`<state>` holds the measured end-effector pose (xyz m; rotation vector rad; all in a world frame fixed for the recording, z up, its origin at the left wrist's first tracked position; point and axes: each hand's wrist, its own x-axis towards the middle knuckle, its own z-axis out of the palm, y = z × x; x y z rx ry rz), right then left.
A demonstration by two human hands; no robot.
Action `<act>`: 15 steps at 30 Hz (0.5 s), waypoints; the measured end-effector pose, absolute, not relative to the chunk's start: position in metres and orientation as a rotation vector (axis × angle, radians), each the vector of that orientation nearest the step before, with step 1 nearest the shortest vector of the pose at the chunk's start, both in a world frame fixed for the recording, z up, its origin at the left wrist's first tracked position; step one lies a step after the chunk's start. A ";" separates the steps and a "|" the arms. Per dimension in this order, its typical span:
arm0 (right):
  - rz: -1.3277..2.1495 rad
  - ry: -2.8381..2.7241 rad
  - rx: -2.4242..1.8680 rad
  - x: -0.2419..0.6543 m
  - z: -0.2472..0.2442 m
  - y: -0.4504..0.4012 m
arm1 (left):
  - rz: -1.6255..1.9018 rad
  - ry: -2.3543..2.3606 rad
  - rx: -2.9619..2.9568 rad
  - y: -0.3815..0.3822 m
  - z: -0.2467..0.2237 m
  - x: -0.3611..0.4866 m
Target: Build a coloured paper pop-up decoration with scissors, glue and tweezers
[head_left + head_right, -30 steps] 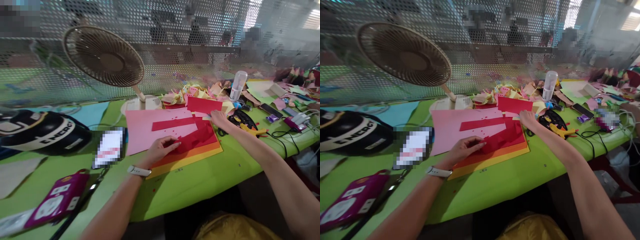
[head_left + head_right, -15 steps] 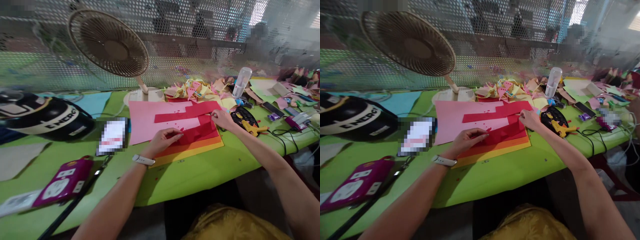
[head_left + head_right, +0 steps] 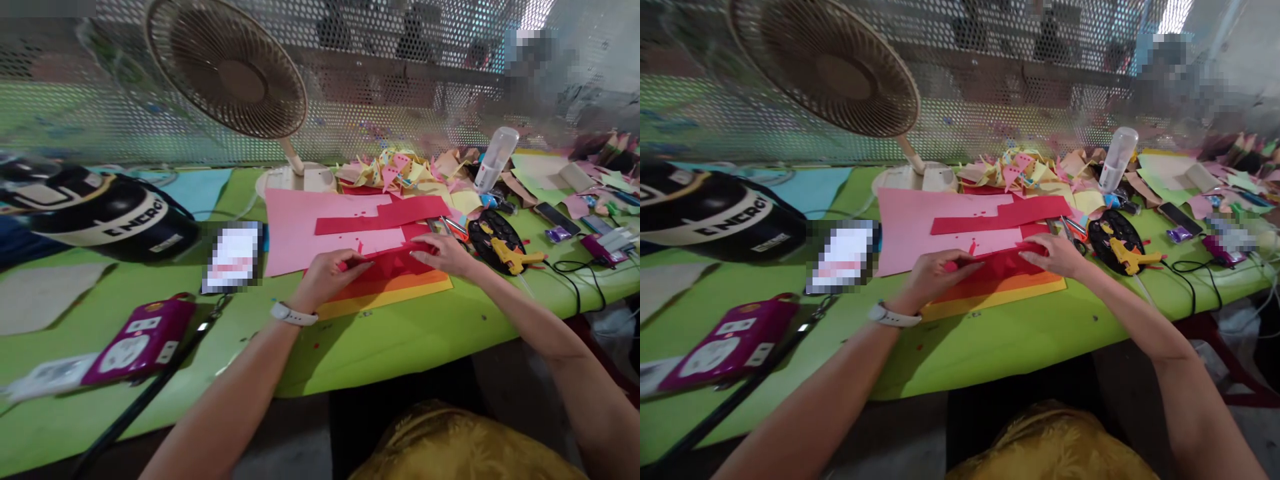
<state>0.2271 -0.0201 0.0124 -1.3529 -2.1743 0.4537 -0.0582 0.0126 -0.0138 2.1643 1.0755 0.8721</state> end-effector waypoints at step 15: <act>0.476 -2.013 -1.554 0.234 0.019 -0.019 | 0.652 1.184 2.195 0.012 -0.009 -0.062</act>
